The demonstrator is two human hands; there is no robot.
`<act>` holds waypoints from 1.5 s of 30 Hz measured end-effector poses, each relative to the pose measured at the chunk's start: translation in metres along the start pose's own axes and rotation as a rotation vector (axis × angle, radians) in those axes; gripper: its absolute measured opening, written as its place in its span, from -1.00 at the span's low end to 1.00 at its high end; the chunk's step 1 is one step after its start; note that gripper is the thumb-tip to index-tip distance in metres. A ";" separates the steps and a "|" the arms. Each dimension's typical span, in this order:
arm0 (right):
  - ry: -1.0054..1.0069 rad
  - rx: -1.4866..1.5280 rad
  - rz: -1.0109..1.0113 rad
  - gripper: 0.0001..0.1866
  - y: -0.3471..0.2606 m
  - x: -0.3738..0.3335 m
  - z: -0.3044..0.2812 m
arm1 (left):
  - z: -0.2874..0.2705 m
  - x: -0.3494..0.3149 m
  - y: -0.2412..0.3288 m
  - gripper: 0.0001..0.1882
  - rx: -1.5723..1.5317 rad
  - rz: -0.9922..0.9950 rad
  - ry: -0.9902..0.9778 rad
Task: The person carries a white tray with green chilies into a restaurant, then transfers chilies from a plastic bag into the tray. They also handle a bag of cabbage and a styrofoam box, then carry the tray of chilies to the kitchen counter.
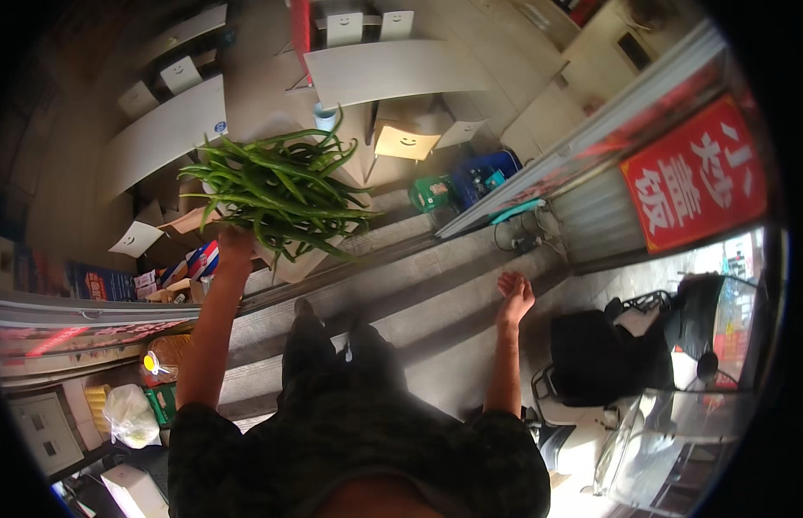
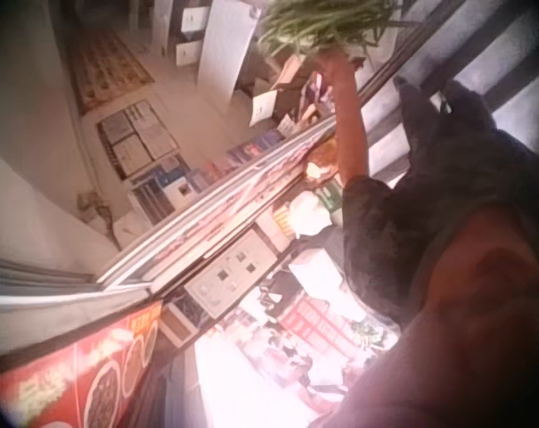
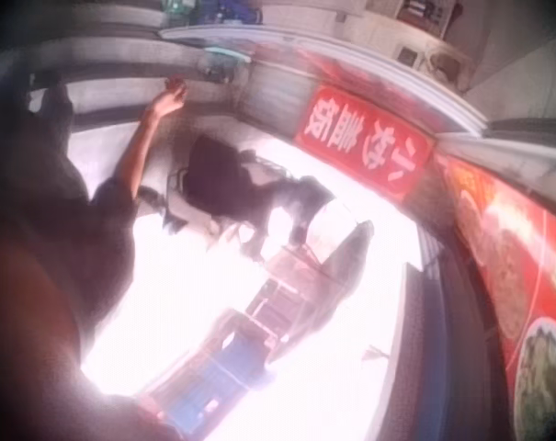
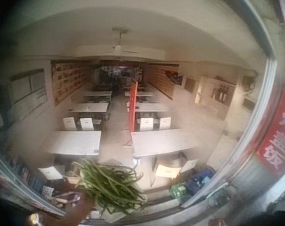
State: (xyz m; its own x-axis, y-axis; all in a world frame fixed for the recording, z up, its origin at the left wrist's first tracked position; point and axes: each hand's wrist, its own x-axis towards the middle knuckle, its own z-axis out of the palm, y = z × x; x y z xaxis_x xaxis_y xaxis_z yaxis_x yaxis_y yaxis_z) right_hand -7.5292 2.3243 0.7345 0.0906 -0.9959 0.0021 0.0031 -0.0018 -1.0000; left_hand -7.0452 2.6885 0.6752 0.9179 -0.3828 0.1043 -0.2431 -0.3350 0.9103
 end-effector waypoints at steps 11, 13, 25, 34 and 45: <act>-0.016 -0.116 0.240 -0.77 0.145 0.061 0.079 | 0.007 0.079 -0.004 -0.74 -0.584 -0.564 0.186; 0.026 -0.025 0.346 -0.77 0.163 0.084 0.108 | 0.010 0.093 -0.023 -0.77 -0.560 -0.540 0.211; -0.210 -0.212 0.560 -0.77 0.319 0.197 0.311 | 0.035 0.201 -0.122 -0.63 -0.559 -0.507 0.320; -0.236 -0.188 0.890 -0.73 0.493 0.322 0.381 | 0.074 0.339 -0.239 -0.73 -0.529 -0.582 0.383; -0.303 -0.193 0.780 -0.79 0.585 0.408 0.598 | 0.101 0.583 -0.317 -0.71 -0.622 -0.541 0.335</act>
State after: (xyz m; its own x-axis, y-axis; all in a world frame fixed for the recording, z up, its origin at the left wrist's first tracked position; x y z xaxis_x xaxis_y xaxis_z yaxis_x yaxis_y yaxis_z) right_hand -6.8946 1.9712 0.1524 0.2589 -0.6517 -0.7130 -0.3378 0.6304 -0.6989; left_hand -6.4652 2.4844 0.4069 0.9251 -0.0030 -0.3798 0.3748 0.1688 0.9116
